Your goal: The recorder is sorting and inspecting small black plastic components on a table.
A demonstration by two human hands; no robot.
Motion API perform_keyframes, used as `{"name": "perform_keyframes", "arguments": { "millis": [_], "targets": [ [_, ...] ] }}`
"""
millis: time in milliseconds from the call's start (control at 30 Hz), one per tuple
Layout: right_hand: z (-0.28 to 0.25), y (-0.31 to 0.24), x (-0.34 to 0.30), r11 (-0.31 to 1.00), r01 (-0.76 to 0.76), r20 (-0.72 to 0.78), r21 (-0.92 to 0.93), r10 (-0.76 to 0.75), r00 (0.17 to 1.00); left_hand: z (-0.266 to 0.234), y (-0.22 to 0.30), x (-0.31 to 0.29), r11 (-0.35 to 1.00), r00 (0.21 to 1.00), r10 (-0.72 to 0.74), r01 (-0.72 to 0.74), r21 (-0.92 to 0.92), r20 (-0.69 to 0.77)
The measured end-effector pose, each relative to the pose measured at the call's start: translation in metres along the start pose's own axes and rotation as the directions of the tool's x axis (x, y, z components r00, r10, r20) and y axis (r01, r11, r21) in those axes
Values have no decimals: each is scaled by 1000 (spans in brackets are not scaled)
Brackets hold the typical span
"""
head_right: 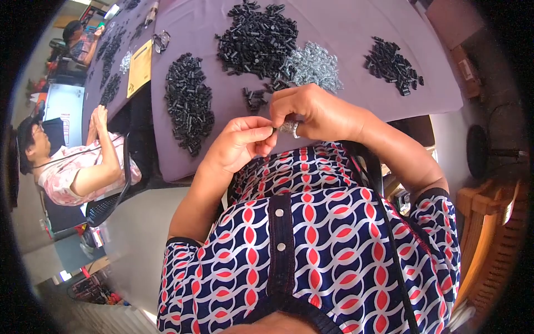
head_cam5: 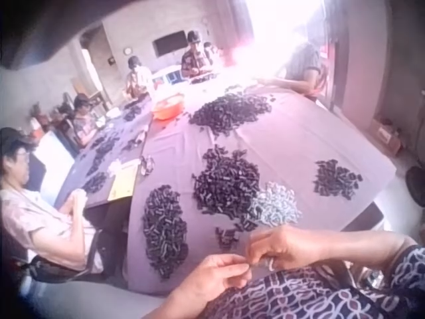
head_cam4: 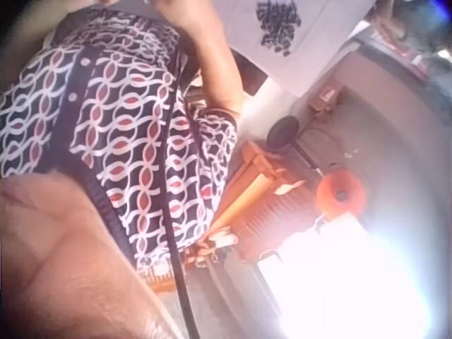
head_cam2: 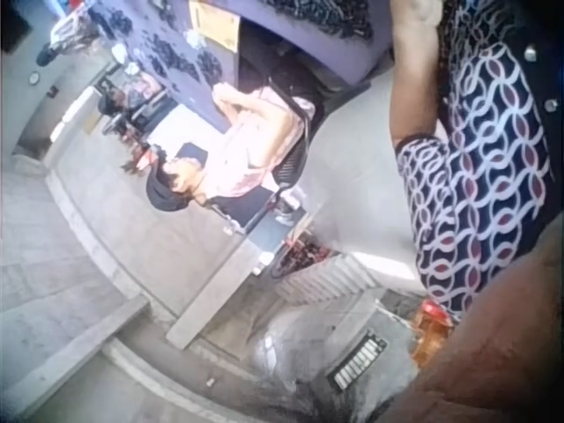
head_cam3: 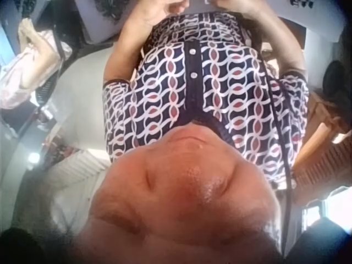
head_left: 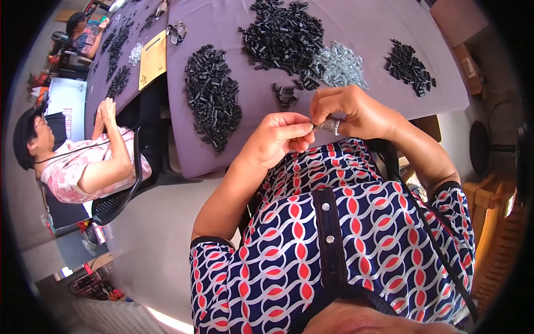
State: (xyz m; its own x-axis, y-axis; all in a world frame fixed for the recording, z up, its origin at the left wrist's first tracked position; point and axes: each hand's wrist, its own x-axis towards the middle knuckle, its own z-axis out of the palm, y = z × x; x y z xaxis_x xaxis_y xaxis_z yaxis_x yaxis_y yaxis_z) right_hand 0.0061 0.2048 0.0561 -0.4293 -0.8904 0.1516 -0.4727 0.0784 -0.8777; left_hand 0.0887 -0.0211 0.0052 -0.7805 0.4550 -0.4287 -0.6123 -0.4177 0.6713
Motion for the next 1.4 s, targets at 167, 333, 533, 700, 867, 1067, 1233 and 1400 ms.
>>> {"name": "perform_keyframes", "arguments": {
  "millis": [167, 333, 533, 700, 867, 1067, 1233, 1400],
  "targets": [
    [12, 12, -6, 981, -113, -165, 157, 139, 976, 7, -12, 6, 986, 978, 164, -159, 51, -128],
    [10, -1, -8, 970, -115, -226, -212, 66, 972, 20, -11, 3, 923, 896, 373, -332, 192, -241],
    [24, 5, -1, 673, -69, -237, -737, -161, 958, 22, -17, 8, 904, 883, 410, -359, 233, -231],
    [42, 16, 0, 668, -117, -265, -735, -125, 956, 24, -25, 15, 849, 844, 501, -435, 299, -194],
    [40, 23, -5, 823, -78, -289, -562, -107, 951, 25, -14, 9, 952, 920, 293, -255, 169, -261],
    [41, 21, -14, 835, -79, -266, -544, -82, 960, 18, -13, 10, 953, 973, 191, -152, 262, -132],
    [44, 18, -13, 788, -62, -256, -612, -123, 959, 28, -24, 11, 939, 958, 271, -242, 245, -91],
    [47, 20, -14, 740, -82, -213, -667, -84, 973, 29, -35, 11, 888, 909, 386, -321, 329, -156]
  ]
}}
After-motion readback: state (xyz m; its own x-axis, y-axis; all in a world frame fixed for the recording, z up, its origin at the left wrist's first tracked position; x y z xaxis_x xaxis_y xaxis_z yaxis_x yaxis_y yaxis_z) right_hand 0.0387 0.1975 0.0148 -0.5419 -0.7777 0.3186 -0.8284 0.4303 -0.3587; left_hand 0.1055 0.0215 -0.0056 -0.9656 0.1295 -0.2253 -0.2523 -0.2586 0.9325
